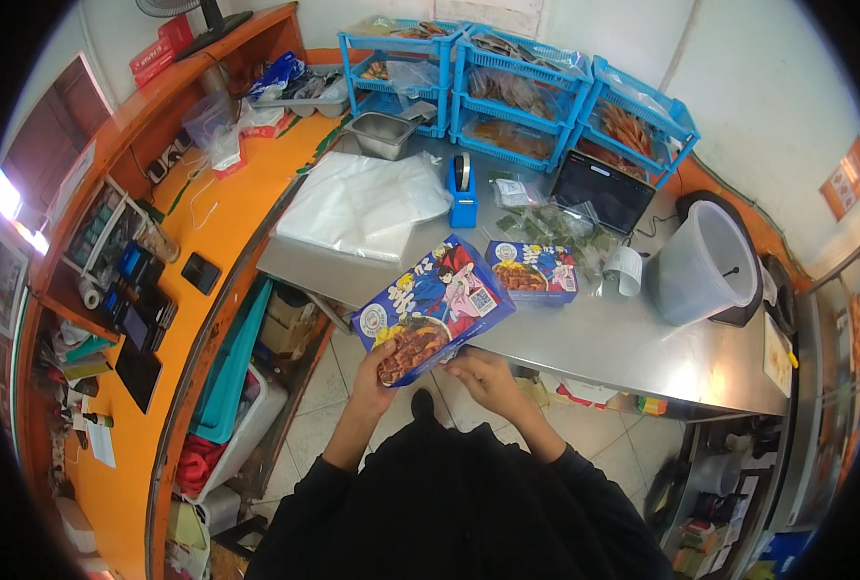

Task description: The person scoops cooked rice from a large pot into small plastic containers, then places the containers into blue cardboard boxes. They seal the boxes and place them into a clear plastic bag. The person also writes on a paper slip and handles various packaged items on the counter.

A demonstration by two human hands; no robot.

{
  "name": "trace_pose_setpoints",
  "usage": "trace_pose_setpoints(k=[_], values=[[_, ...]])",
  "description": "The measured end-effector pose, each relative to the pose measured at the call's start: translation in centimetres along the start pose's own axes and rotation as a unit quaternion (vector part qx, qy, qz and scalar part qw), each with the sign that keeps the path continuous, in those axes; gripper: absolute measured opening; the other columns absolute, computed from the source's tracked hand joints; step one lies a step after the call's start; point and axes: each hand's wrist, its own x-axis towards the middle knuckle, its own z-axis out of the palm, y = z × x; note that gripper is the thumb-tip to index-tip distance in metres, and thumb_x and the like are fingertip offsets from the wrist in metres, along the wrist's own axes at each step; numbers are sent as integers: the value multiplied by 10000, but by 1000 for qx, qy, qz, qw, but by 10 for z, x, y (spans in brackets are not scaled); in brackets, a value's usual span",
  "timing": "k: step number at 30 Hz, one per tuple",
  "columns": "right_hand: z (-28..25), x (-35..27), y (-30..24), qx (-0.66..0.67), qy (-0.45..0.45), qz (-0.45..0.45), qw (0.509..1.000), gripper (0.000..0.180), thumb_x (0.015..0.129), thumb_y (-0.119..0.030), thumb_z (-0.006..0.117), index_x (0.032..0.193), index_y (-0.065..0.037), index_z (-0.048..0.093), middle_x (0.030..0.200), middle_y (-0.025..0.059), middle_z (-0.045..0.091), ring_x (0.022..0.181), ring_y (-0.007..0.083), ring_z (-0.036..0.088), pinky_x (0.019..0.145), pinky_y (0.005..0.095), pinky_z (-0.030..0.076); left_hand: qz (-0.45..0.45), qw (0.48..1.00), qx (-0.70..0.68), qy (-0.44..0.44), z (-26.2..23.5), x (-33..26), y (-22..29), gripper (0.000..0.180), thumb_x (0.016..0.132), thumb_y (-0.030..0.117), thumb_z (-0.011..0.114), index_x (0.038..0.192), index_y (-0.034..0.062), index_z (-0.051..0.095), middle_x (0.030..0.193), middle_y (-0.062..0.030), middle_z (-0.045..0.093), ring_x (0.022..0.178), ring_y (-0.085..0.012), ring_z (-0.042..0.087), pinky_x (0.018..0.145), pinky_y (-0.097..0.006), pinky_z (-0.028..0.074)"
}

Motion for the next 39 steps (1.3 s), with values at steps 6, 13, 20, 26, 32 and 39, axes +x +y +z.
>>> trace_pose_setpoints(k=[6,13,20,26,32,39], values=[[8,-12,-10,-15,47,81,995,146,792,-151,587,750,-12,573,578,109,518,473,224,493,466,311,376,27,999,47,8,1,-14,-14,451,785,158,551,1161,-39,399,1117,-137,524,1000,-217,540,884,-327,425],[8,-28,-4,70,42,207,975,226,808,-207,589,736,6,571,540,51,501,468,106,418,455,267,342,42,997,64,15,-1,-22,-25,453,769,145,566,1157,-23,402,1103,-119,528,990,-203,545,873,-315,430],[-4,-37,-5,109,-18,275,955,245,815,-231,580,785,12,571,698,77,565,662,129,511,630,274,408,6,999,53,4,0,-25,-25,396,803,166,534,1140,-20,438,1107,-138,535,1010,-221,534,884,-338,420],[-2,-51,15,15,8,124,992,248,742,-251,658,833,-28,600,802,84,584,818,207,540,737,317,412,-111,993,-25,-3,-1,-25,-20,417,801,196,536,1151,-9,440,1102,-143,541,1009,-238,535,871,-361,430],[-1,-61,41,-115,77,-107,985,531,565,-383,741,966,-63,606,930,105,587,952,254,530,842,413,375,-259,957,-124,-34,-11,-33,-18,452,783,176,559,1179,9,421,1138,-143,518,1027,-245,521,881,-394,421],[28,-91,121,8,209,140,968,577,636,-405,693,1021,-4,540,1003,131,550,948,281,524,818,426,401,-249,958,-142,-32,-22,-25,-21,473,776,176,571,1186,6,408,1153,-138,508,1038,-251,513,904,-389,403]])
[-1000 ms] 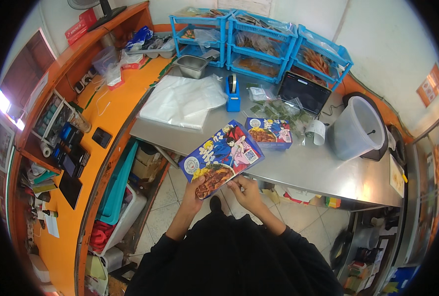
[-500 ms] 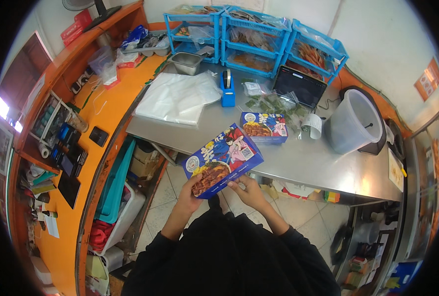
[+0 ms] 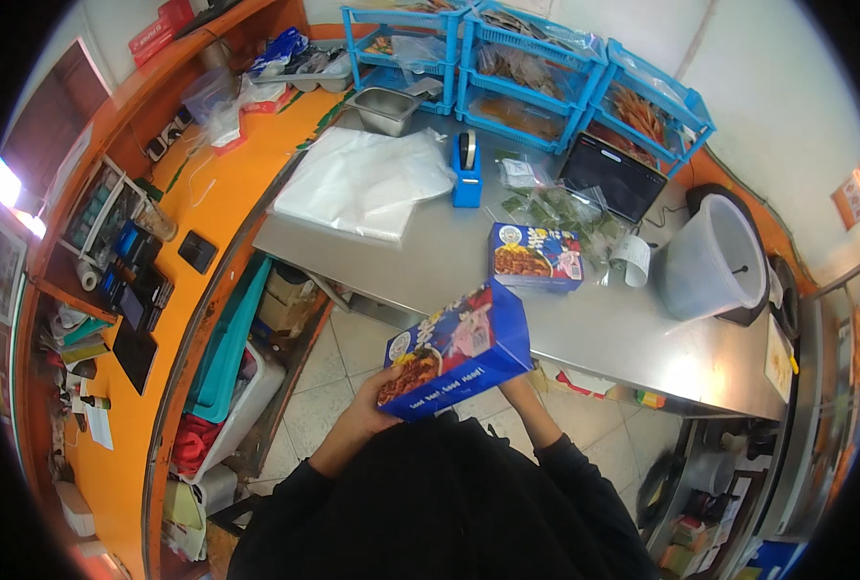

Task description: The person scoops cooked rice from a large pot into small plastic containers, then places the containers into blue cardboard boxes. They seal the boxes and place them into a clear plastic bag. The person also writes on a paper slip and handles various packaged items on the counter.

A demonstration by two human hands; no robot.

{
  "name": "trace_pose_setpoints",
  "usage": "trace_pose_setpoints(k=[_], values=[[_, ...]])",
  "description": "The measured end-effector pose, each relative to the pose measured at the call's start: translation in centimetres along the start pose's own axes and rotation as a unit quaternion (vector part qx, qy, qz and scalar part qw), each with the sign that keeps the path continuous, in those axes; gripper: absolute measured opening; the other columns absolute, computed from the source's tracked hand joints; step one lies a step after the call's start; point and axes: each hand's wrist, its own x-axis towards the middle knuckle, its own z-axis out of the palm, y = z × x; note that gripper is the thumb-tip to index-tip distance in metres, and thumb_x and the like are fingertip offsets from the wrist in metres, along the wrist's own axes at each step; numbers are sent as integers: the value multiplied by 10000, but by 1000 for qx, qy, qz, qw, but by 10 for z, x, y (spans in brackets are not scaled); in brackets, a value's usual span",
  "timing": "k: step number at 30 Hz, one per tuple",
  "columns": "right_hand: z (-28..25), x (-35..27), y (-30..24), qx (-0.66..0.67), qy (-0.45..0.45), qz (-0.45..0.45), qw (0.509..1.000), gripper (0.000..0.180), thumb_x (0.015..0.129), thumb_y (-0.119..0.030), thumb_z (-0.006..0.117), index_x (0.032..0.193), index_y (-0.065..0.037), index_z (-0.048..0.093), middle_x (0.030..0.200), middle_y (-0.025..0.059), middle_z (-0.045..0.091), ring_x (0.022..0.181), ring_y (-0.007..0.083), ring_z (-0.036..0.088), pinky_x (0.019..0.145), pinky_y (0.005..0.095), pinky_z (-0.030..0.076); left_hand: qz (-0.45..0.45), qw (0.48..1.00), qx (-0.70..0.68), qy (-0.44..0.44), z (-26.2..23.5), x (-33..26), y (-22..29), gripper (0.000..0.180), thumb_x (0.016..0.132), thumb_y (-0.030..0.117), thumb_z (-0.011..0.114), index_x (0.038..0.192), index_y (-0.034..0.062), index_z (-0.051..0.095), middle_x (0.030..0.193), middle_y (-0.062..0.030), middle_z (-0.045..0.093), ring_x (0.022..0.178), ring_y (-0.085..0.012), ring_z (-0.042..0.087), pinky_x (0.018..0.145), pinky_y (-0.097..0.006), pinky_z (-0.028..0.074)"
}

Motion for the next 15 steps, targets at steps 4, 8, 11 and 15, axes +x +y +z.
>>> trace_pose_setpoints(k=[4,8,11,15], values=[[18,32,-20,247,1,250,936,452,800,-325,572,1104,-12,453,1029,104,519,929,245,519,766,397,438,67,996,18,52,-4,19,7,436,795,156,556,1171,-8,408,1168,-146,497,1067,-242,496,894,-371,416],[38,47,-59,430,46,384,816,649,820,-329,546,1289,-55,191,1115,155,467,966,236,506,786,394,447,151,975,154,61,-17,64,32,543,809,169,567,1228,-9,270,1177,-126,467,1076,-221,484,887,-334,425],[73,85,-72,280,92,444,846,823,759,-292,640,1314,-65,78,1142,193,423,957,252,503,770,362,449,148,905,374,139,-39,86,60,772,787,280,613,1260,-24,84,1148,-164,435,1057,-224,480,893,-325,411],[99,126,-55,200,121,437,869,890,738,-297,653,1333,-75,30,1188,209,390,977,260,490,801,378,427,-71,826,549,102,-31,90,145,734,818,460,509,1226,-81,224,1078,-168,480,922,-211,538,782,-292,449]])
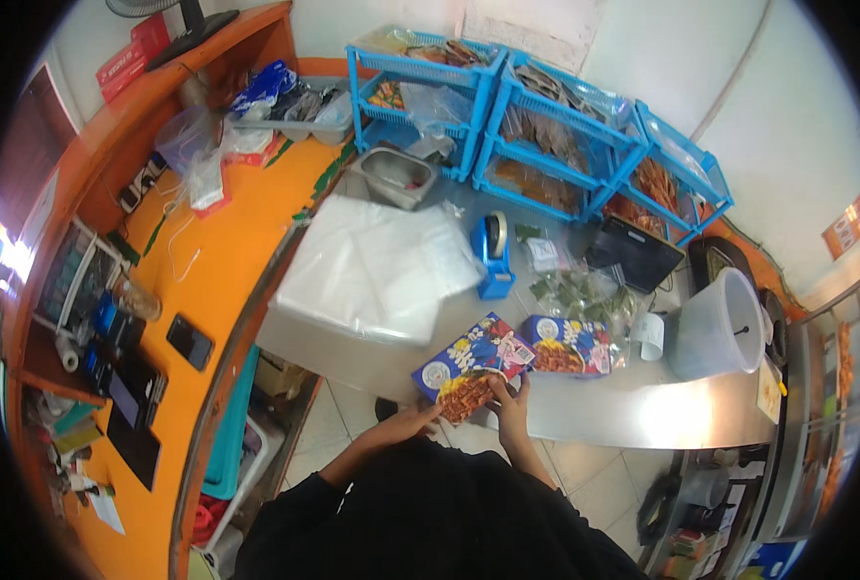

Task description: The person scoops cooked rice from a large pot into small plastic containers, then places the containers into blue cardboard boxes. They seal the boxes and place them into a clear plastic bag. The person also writes on a paper slip and handles various packaged items on the counter.

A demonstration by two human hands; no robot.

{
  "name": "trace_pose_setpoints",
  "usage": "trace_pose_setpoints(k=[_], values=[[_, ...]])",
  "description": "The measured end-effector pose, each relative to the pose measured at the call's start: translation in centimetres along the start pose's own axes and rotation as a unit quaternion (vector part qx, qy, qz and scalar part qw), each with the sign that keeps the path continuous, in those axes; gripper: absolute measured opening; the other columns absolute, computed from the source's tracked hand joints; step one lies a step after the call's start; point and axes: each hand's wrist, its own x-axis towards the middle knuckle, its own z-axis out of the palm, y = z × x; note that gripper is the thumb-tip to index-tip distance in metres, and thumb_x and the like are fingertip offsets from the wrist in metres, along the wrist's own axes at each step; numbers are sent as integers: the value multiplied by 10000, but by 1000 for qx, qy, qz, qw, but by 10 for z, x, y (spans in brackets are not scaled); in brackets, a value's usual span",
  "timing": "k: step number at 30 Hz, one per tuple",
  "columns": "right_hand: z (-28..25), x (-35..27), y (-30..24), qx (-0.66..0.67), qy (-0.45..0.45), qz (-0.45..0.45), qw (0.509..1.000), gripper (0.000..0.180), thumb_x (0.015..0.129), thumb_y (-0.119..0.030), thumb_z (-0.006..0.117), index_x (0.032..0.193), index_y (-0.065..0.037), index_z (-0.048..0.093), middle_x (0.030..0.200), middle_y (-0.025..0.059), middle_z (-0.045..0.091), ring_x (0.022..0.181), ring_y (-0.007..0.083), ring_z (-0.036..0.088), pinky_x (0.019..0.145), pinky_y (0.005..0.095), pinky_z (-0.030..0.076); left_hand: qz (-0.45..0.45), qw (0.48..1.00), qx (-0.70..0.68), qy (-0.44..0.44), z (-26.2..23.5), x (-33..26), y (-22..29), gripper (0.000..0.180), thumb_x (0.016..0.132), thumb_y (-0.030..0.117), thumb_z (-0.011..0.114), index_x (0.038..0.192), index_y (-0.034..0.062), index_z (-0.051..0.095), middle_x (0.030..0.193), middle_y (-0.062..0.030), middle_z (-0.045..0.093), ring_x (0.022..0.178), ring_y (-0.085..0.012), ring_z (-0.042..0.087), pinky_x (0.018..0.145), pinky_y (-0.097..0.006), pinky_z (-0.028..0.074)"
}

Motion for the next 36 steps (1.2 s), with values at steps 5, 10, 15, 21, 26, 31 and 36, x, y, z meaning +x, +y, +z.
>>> trace_pose_setpoints(k=[5,10,15,21,26,31,36], values=[[33,34,42,-266,249,-297,883,826,706,-196,664,1330,-54,141,1240,243,338,1155,337,309,956,442,249,97,951,292,-29,-123,17,39,585,836,487,452,1121,-24,460,973,-149,556,792,-199,576,710,-287,453],[130,74,-56,-507,136,-428,736,380,696,-230,643,1043,-89,579,1281,214,315,1185,368,250,972,452,182,264,925,240,134,-170,64,100,578,794,400,553,1205,27,395,1082,-164,511,959,-252,521,814,-342,408],[194,214,-51,-650,173,-319,668,324,709,-330,614,933,-98,647,1309,167,313,1228,382,186,965,517,146,369,760,493,208,-179,147,129,793,696,471,616,1273,20,310,1296,-222,302,1233,-347,247,999,-496,170],[211,217,-56,-614,154,-342,695,191,625,-233,691,766,-111,648,1267,109,362,1214,369,202,939,520,175,323,750,529,231,-176,172,109,994,617,622,587,1291,-31,259,1335,-267,199,1270,-400,107,991,-567,15],[208,203,-76,-573,117,-362,726,165,632,-178,694,660,-76,567,1021,87,545,1035,302,443,852,434,320,325,756,521,227,-175,169,113,993,609,615,596,1293,-21,260,1333,-263,208,1268,-402,117,986,-576,32],[199,197,-88,-508,28,-339,791,153,713,-98,645,708,-26,510,720,108,617,618,268,596,569,347,446,321,763,508,236,-175,167,114,976,618,577,611,1313,7,230,1349,-241,188,1267,-397,126,978,-589,49],[200,170,-130,-384,6,-404,830,74,760,8,570,737,-1,500,759,119,635,585,203,625,514,275,472,320,751,514,263,-179,168,111,959,632,518,631,1335,44,183,1369,-215,163,1272,-391,116,959,-615,58]])
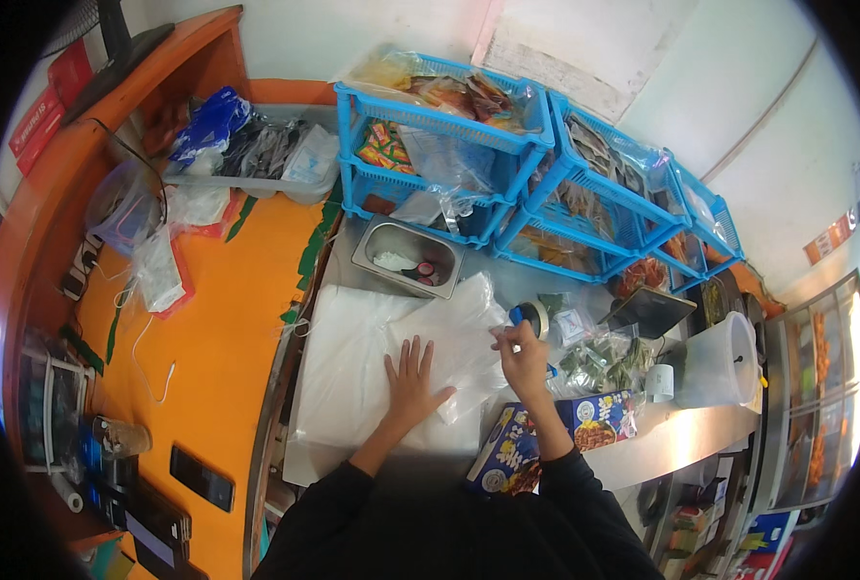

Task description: The person scoops cooked rice from a large pot into small plastic containers, then places the containers into blue cardboard boxes. They seal the boxes and place them into a clear plastic bag. The person also writes on a paper slip and handles various packaged items on the counter.

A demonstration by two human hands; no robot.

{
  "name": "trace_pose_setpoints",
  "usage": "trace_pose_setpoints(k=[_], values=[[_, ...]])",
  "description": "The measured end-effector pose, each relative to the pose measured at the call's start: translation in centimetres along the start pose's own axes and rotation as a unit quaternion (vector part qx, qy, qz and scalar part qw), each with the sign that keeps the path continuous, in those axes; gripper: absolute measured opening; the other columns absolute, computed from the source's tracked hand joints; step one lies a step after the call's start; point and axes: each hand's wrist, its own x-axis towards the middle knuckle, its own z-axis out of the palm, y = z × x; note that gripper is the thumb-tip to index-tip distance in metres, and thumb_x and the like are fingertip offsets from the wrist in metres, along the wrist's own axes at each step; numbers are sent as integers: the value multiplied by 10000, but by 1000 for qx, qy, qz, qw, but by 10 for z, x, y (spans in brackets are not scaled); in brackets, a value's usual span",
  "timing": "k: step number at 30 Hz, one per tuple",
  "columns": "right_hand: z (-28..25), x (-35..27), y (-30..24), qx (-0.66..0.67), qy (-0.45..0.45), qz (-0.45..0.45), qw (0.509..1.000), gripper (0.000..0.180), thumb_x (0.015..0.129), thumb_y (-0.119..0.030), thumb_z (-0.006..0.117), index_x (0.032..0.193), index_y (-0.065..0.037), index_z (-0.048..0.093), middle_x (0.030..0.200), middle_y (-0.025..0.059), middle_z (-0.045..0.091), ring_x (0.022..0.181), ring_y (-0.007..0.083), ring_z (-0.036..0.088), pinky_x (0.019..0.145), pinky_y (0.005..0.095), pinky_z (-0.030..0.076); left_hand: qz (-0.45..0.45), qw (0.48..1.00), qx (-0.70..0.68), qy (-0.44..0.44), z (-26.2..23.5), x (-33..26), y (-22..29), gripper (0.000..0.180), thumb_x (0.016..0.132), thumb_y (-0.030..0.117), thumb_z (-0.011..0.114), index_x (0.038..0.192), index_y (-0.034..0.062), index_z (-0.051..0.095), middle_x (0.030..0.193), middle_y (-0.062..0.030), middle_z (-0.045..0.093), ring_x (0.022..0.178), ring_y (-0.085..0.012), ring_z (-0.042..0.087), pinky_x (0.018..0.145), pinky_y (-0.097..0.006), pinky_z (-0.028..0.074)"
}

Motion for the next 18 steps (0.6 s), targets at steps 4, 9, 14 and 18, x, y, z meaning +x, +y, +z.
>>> trace_pose_setpoints(k=[4,9,14,18], values=[[-9,5,-26,9,-96,-104,990,72,776,-21,568,797,-14,500,715,113,623,593,183,624,507,266,474,-33,996,-77,12,-4,-2,3,926,639,461,649,1339,68,188,1377,-194,151,1274,-380,122,949,-624,72],[-7,-4,-76,-63,-243,-278,927,113,749,-56,601,774,-47,491,592,99,548,520,252,575,456,324,432,96,977,-127,140,-31,14,24,725,629,384,670,1204,43,389,1260,-159,379,1233,-332,243,953,-618,101],[-34,3,-103,10,-86,-298,951,125,732,-36,610,745,-52,487,594,99,562,474,251,540,437,326,406,25,975,-191,114,-55,17,28,599,556,259,735,1063,48,498,1066,-98,540,1083,-229,441,1001,-495,185],[-71,-6,-127,101,49,-263,958,129,745,-13,608,715,-53,489,729,82,637,492,143,562,455,247,416,28,987,-50,150,-39,3,-5,688,549,236,738,1139,59,430,1106,-99,510,1128,-235,415,998,-485,198]])
